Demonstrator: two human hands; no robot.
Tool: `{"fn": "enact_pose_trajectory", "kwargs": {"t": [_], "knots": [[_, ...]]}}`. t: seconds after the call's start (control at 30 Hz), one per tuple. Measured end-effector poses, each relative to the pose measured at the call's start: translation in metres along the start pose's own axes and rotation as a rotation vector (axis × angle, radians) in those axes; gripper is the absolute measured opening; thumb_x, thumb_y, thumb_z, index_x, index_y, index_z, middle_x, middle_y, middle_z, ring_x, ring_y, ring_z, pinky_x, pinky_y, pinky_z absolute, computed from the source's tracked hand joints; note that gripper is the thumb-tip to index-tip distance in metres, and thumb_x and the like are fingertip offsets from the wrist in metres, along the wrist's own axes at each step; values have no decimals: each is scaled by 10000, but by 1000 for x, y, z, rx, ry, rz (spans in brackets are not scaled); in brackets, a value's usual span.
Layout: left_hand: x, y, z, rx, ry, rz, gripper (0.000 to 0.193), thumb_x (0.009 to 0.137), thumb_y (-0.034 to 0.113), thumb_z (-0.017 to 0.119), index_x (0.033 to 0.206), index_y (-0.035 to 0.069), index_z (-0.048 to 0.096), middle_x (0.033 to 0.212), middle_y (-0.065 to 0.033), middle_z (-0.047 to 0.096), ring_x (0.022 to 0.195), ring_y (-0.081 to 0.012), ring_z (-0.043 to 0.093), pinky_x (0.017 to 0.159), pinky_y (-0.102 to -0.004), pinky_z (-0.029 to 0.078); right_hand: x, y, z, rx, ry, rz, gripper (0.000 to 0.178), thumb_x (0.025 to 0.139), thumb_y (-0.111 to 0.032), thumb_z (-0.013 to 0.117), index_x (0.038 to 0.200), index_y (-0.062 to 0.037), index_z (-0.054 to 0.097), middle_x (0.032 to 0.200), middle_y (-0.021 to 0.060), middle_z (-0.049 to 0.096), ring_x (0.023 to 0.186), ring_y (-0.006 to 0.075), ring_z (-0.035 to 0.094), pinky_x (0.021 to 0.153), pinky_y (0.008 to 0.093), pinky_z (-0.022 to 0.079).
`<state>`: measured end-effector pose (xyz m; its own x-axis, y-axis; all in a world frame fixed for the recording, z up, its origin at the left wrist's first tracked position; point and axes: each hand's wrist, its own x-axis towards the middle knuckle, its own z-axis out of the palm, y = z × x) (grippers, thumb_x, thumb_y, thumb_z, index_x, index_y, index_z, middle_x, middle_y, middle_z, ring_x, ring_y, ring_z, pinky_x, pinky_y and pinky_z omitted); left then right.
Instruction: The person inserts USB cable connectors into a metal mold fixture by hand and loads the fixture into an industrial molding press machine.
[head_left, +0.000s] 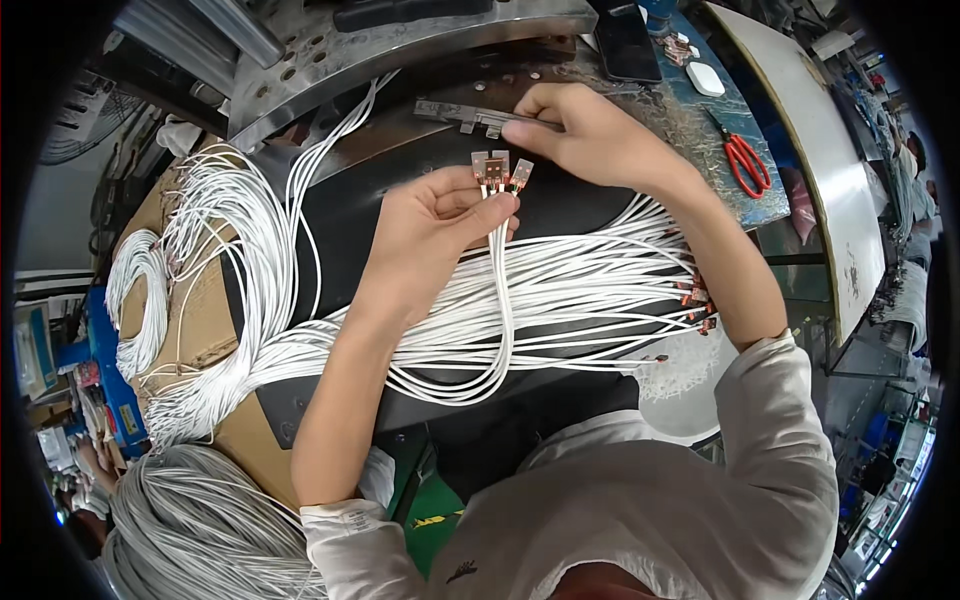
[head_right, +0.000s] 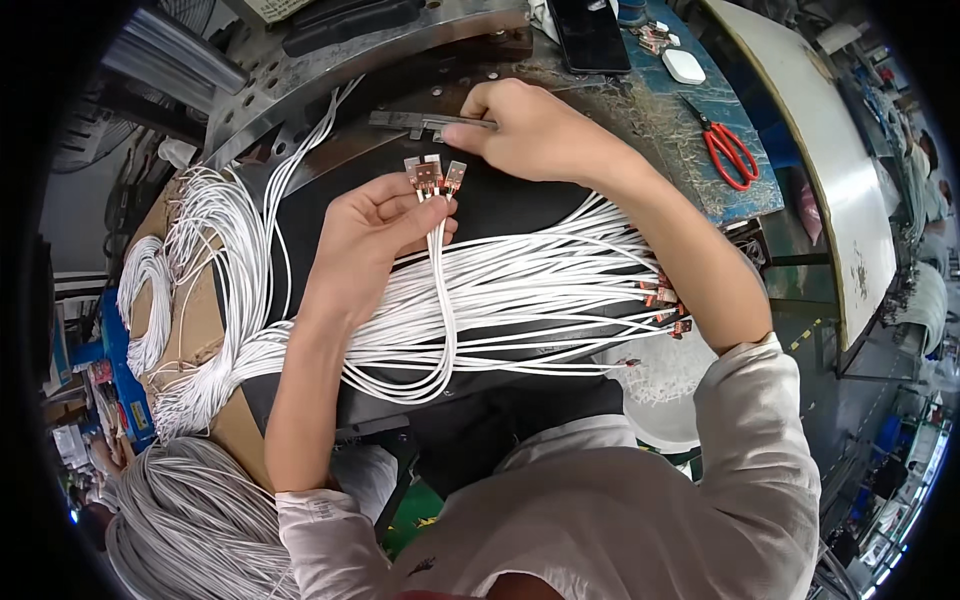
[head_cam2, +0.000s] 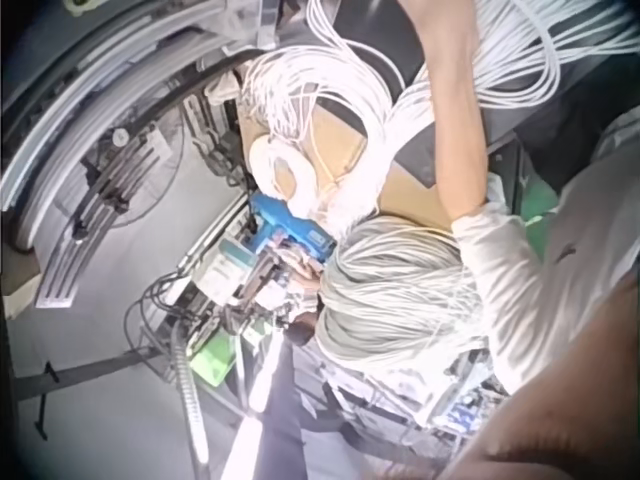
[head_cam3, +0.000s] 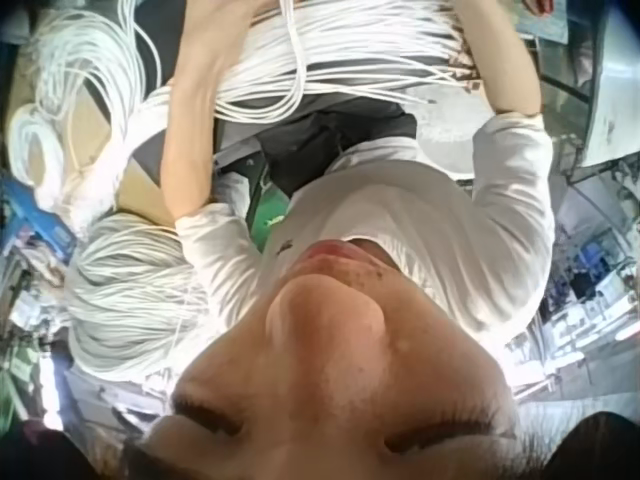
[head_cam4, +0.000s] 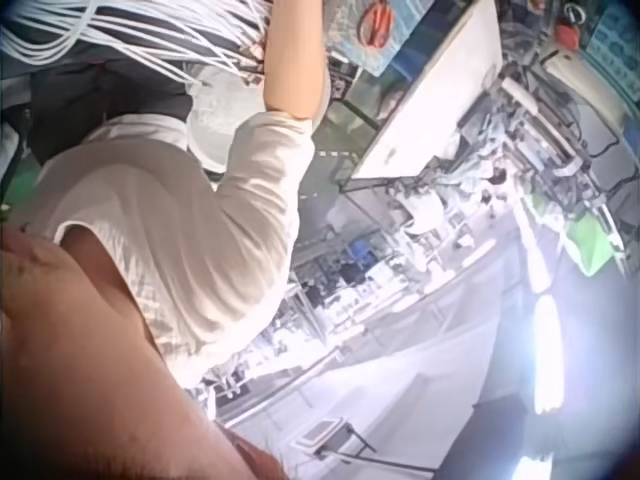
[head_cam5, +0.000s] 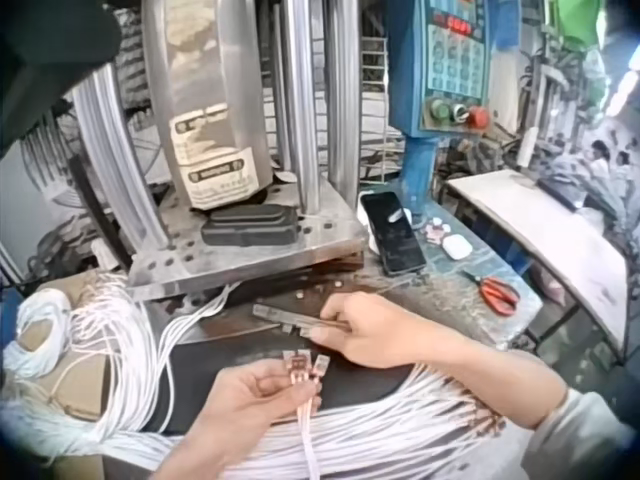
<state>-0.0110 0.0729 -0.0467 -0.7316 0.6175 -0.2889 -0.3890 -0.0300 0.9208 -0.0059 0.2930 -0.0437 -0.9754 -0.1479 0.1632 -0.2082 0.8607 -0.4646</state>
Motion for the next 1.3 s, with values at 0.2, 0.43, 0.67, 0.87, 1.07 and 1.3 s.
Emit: {"fn": "enact_pose_trajectory", "kwargs": {"t": [0.2,0.43,0.67,0.87,1.07,1.3], "knots": [[8,-7,4,102,-5,30,156,906,73,724,1019,-26,679,882,-51,717,767,-88,666,721,-211,522,-8,-7,2,942,-154,315,289,1039,-284,538,1028,-13,635,830,18,635,733,84,589,645,243,492],[9,-6,4,98,-3,40,169,903,94,736,1010,-23,676,871,-46,711,764,-76,659,695,-207,518,-16,-20,-2,923,-180,334,269,1040,-287,540,1027,-37,638,826,-33,618,696,40,548,599,196,424],[6,-1,1,75,-25,-44,170,911,101,727,1026,-13,676,857,-44,701,752,-80,655,681,-209,527,-18,-14,-7,870,-153,339,259,1026,-296,567,1040,-50,649,817,-59,608,681,7,519,552,179,349],[5,1,3,8,1,-44,171,918,112,720,1027,-13,676,859,-50,699,750,-92,658,686,-225,557,-17,-11,-11,840,-182,297,268,993,-303,623,1060,-47,658,802,-64,613,659,9,523,538,178,344],[5,7,1,42,13,-92,194,924,128,714,1040,-24,678,881,-67,700,750,-116,671,700,-245,585,-17,-7,-16,823,-215,306,283,975,-308,649,1052,-36,658,797,-50,642,657,11,548,532,179,344],[5,5,1,-25,25,-86,192,919,124,719,1033,-27,693,887,-74,701,747,-127,676,706,-259,597,-18,-8,-13,861,-216,186,246,964,-271,668,1039,-37,660,783,-22,677,664,20,581,536,185,354]]}}
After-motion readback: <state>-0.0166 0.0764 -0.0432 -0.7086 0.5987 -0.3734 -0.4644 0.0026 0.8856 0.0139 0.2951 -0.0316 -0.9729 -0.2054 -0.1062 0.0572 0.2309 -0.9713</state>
